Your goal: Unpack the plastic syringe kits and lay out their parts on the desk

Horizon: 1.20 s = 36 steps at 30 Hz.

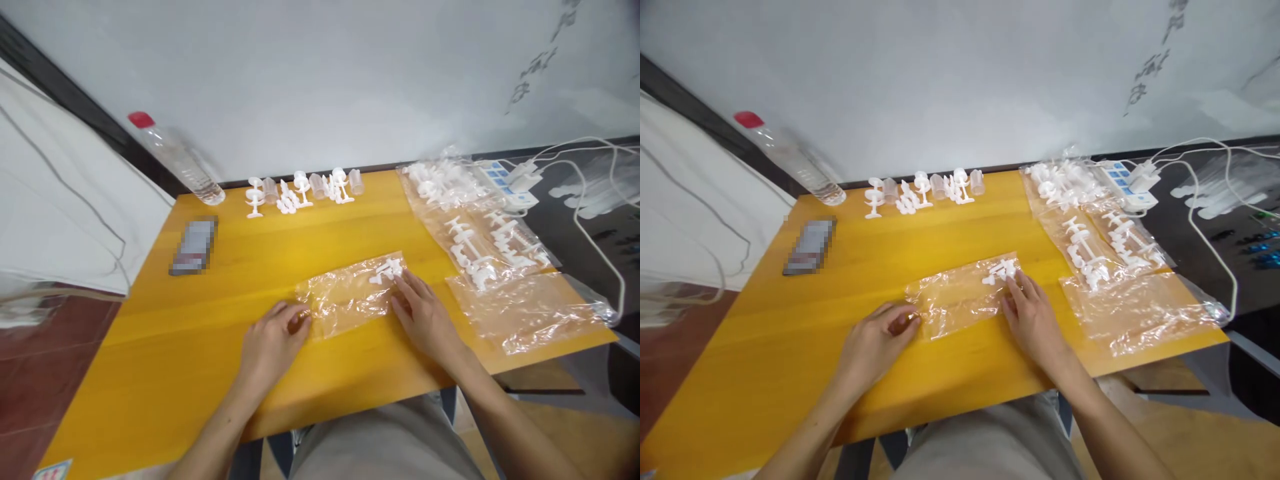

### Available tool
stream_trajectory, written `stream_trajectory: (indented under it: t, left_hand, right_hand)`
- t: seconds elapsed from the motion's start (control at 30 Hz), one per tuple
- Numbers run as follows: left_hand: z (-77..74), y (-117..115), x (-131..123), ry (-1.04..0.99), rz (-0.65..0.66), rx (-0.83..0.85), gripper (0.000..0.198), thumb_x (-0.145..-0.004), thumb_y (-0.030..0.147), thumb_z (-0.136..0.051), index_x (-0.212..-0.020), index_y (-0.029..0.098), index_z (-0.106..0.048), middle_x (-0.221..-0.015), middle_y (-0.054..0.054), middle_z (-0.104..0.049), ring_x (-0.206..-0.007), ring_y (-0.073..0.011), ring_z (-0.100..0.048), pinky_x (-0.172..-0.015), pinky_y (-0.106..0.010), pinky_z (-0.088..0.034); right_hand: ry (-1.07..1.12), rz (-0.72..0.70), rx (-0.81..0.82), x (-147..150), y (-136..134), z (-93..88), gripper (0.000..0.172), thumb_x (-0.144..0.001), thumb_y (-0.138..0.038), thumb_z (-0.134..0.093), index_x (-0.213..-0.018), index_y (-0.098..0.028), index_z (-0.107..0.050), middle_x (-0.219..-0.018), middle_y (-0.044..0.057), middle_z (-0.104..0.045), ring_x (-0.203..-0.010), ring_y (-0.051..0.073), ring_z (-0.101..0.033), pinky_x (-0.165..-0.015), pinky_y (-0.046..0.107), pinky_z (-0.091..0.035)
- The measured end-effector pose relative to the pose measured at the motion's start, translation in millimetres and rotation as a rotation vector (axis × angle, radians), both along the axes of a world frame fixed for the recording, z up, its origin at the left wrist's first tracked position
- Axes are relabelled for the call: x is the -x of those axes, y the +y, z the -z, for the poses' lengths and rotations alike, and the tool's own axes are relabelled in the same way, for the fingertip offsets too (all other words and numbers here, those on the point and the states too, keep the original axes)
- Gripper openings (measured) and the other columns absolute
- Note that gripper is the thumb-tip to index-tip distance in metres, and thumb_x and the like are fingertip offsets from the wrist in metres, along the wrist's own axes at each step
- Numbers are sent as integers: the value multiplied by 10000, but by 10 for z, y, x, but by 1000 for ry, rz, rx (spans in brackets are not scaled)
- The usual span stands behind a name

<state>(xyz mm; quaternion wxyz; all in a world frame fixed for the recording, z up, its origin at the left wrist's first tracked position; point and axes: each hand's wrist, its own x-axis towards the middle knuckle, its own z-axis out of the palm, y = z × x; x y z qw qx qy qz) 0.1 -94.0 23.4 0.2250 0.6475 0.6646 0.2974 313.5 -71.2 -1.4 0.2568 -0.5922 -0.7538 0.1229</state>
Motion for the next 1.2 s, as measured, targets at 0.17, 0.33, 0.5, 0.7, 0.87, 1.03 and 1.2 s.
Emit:
stream_trajectory:
  t: [0.17,0.33,0.5,0.7,0.87,1.03,1.2]
  left_hand:
    - [117,93,-71,16,397,-328,122,-953,286,-735,-876,269,-828,-748,-13,-696,-679,-160,-654,-631,-275,-527]
    - [228,193,-25,75,609,-546,266,-1009,145,-644,-1236,240,-747,-1286,-86,-751,-1138,-217,-749,-982,-379,-646]
    - [279,274,61,188,761,-479,531,-1044,122,-570,-1562,223,-512,-1508,-93,-639,-1407,-239,-606,-1196,-399,-530]
    - [352,355,108,121,743,-479,655,-1049,125,-572,-1652,277,-367,-1513,-69,-637,-1348,-202,-653,-1164,-358,-551]
    - [375,383,131,79,701,-468,671,-1037,162,-613,-1646,310,-377,-1514,-53,-637,-1313,-205,-680,-1148,-368,-565]
    - [417,422,131,0,632,-521,767,-999,151,-673,-1662,350,-341,-1470,-46,-672,-1297,-215,-692,-1147,-385,-568]
    - [424,421,121,-64,608,-452,729,-983,148,-694,-1626,356,-420,-1514,-48,-636,-1330,-223,-669,-1148,-386,-566]
  right_hand:
    - [200,32,-8,-4,44,25,447,-1037,-446,-509,-1328,-198,-740,-1449,174,-644,-1324,324,-640,-1119,522,-529]
    - [476,245,234,-68,296,-53,535,-987,-556,-563,-1312,-163,-723,-1206,155,-752,-952,239,-741,-847,380,-608]
    - [616,264,306,-80,535,-289,595,-859,-563,-708,-1261,-124,-725,-929,83,-752,-697,155,-644,-643,292,-533]
    - [530,192,251,21,636,-712,497,-905,-460,-668,-1290,-153,-738,-891,53,-710,-668,132,-655,-615,264,-520]
    - [387,212,232,11,763,-740,464,-927,-441,-645,-1295,-176,-743,-910,52,-720,-670,136,-664,-606,264,-516]
    - [305,223,218,3,786,-738,450,-935,-415,-629,-1288,-164,-748,-897,53,-718,-628,121,-638,-561,247,-477]
    - [312,192,139,36,714,-961,418,-942,-417,-643,-1280,-200,-759,-911,43,-697,-485,58,-486,-465,227,-384]
